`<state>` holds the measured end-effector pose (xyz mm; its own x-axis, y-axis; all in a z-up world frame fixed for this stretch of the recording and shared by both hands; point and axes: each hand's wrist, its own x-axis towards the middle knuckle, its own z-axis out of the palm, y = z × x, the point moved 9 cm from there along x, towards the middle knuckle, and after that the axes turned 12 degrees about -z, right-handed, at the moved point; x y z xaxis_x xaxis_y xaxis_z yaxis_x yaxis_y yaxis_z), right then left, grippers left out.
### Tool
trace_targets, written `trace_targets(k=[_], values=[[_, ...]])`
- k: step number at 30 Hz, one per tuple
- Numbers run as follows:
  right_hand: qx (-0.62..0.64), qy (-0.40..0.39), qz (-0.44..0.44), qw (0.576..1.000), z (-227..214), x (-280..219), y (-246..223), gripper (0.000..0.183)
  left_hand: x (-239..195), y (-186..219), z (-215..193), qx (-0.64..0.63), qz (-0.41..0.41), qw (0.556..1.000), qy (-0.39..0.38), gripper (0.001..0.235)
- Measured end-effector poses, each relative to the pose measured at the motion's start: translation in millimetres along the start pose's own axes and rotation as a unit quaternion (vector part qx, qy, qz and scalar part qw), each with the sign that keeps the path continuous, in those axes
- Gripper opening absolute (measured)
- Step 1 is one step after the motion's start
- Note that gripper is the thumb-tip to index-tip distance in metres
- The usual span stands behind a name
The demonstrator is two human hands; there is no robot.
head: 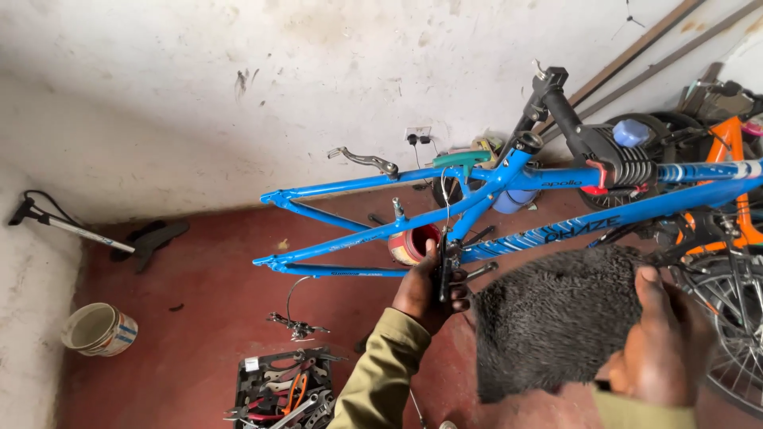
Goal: The person uses a T-handle hex wrench to tighten a bolt on the blue bicycle frame. Afterward, they wipe the frame and the wrench with a dark cloth.
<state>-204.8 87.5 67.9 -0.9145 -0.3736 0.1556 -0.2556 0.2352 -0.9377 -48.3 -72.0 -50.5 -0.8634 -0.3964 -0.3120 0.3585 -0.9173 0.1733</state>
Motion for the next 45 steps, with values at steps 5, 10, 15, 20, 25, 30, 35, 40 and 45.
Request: trace_targets(k=[5, 10, 15, 20, 25, 30, 35, 40, 45], values=[[0.252, -0.207, -0.128, 0.936, 71, -72, -52, 0.035, 4, -1, 9, 0.004, 0.020, 0.999, -0.026, 0.035], [-0.119, -0.253, -0.356, 0.892, 125, -88, -67, 0.064, -5, 21, 5, 0.246, 0.222, 0.944, -0.007, 0.033], [-0.030, -0.244, -0.243, 0.938, 152, -65, -23, 0.088, -22, 40, 13, 0.508, 0.455, 0.731, 0.020, 0.031], [-0.062, -0.225, -0.245, 0.941, 174, -28, 19, 0.051, -25, 15, 10, 0.691, 0.597, 0.405, 0.047, 0.029], [-0.039, -0.273, -0.254, 0.927, 197, 12, 57, 0.038, 11, 36, -33, 0.212, 0.203, 0.956, -0.024, 0.017], [0.142, -0.382, -0.275, 0.871, 200, 12, 43, 0.035, -46, 24, 13, 0.106, 0.098, 0.988, -0.046, 0.006], [0.205, -0.279, -0.014, 0.938, 140, -28, 45, 0.047, -20, 44, -53, -0.017, 0.183, 0.983, -0.005, 0.018], [0.220, -0.159, 0.062, 0.961, 132, -53, -7, 0.054, 40, 39, -142, 0.189, 0.252, 0.936, 0.159, 0.020], [0.115, -0.092, -0.350, 0.925, 119, -51, -60, 0.041, -48, 62, -70, 0.522, 0.350, 0.690, 0.360, 0.017]])
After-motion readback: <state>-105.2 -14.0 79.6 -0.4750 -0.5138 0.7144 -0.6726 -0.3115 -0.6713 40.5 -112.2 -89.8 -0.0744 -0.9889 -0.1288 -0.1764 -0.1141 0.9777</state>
